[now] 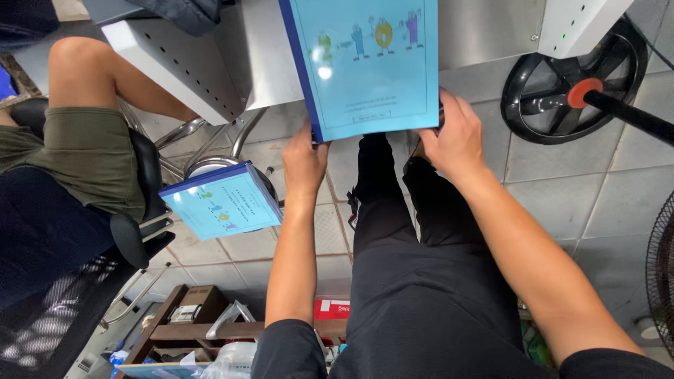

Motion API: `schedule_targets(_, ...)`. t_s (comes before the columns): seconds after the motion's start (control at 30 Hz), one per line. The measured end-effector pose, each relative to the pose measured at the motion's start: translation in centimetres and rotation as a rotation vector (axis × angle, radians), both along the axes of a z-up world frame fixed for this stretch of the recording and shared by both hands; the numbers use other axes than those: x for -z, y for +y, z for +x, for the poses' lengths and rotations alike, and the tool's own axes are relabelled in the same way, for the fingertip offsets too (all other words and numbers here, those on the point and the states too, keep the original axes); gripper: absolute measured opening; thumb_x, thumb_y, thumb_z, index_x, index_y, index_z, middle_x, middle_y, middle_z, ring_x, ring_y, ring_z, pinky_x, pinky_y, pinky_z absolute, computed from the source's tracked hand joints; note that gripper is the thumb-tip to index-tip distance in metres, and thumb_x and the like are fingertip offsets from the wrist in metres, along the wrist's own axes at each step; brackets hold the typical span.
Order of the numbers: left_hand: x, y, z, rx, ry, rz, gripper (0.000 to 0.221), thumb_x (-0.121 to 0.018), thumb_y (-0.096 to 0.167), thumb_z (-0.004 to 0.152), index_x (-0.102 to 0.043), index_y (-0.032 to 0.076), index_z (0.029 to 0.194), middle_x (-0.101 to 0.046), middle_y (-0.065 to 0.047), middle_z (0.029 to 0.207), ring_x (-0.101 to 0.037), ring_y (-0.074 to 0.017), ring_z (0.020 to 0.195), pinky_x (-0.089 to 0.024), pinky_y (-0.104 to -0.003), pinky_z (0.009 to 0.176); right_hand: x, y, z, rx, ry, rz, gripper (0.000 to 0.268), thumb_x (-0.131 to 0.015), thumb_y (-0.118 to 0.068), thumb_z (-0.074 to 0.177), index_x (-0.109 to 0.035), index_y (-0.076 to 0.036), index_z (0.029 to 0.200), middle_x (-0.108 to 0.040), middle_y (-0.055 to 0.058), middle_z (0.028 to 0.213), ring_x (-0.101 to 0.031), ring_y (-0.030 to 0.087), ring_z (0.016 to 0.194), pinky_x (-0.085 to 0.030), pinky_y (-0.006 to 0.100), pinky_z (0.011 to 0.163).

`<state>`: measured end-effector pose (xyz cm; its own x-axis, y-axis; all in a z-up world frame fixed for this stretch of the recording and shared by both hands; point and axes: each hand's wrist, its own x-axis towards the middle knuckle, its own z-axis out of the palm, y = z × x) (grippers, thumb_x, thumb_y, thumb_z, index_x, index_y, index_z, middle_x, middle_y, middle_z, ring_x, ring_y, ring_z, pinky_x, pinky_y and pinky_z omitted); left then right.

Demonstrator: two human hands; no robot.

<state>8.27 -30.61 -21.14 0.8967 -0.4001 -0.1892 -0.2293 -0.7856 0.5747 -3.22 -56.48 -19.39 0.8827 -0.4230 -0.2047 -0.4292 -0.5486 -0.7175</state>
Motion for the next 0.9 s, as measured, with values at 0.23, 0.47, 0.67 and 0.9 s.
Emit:
schedule_targets(0.23, -0.4, -1.2, 4.9, 0.101, -0.066, 0.077, 0.057, -0.088, 0.022, 0.083, -0.065, 0.0, 0.131, -0.072, -0.017, 0.093, -0.069, -0.0337, 0.078, -0.055, -0.044, 0.069, 0.8, -2.7, 3.8, -0.111, -0.065, -0.031, 0.05, -0.087, -0.017, 0.091, -0.063, 0.0, 0.132, -0.068, 0.017, 0.104, -0.067, 0.035, 0.091, -0.054, 0.045, 0.079)
schedule_targets(0.47, 0.7, -2.1, 10.6, 0.262, -0.239, 0.028, 0.06, -0.094, 0.038, 0.085, -0.067, -0.001, 0.122, -0.071, -0.011, 0.089, -0.071, -0.0258, 0.076, -0.058, -0.036, 0.065, 3.4, -5.6, 7.0, -0.228, -0.144, -0.216, 0.054, -0.089, -0.022, 0.093, -0.061, 0.003, 0.132, -0.065, 0.017, 0.114, -0.064, 0.036, 0.103, -0.055, 0.044, 0.085)
schedule_targets(0.67, 0.7, -4.6, 14.2, 0.143, -0.305, -0.092, 0.058, -0.094, 0.039, 0.079, -0.073, 0.0, 0.116, -0.07, -0.008, 0.089, -0.071, -0.0211, 0.071, -0.057, -0.034, 0.061, 6.3, -7.3, 10.0, -0.232, -0.232, -0.406, 0.058, -0.09, -0.035, 0.094, -0.062, -0.002, 0.134, -0.061, 0.01, 0.116, -0.058, 0.031, 0.114, -0.052, 0.044, 0.096)
schedule_targets(0.9, 0.6, -6.5, 15.1, 0.051, -0.492, -0.123, 0.055, -0.095, 0.039, 0.077, -0.074, 0.003, 0.113, -0.067, -0.005, 0.086, -0.062, -0.0255, 0.083, -0.052, -0.04, 0.074, 7.5, -8.4, 12.1, -0.2, -0.258, -0.495, 0.055, -0.089, -0.039, 0.094, -0.064, -0.003, 0.128, -0.061, 0.009, 0.118, -0.054, 0.034, 0.112, -0.042, 0.048, 0.097)
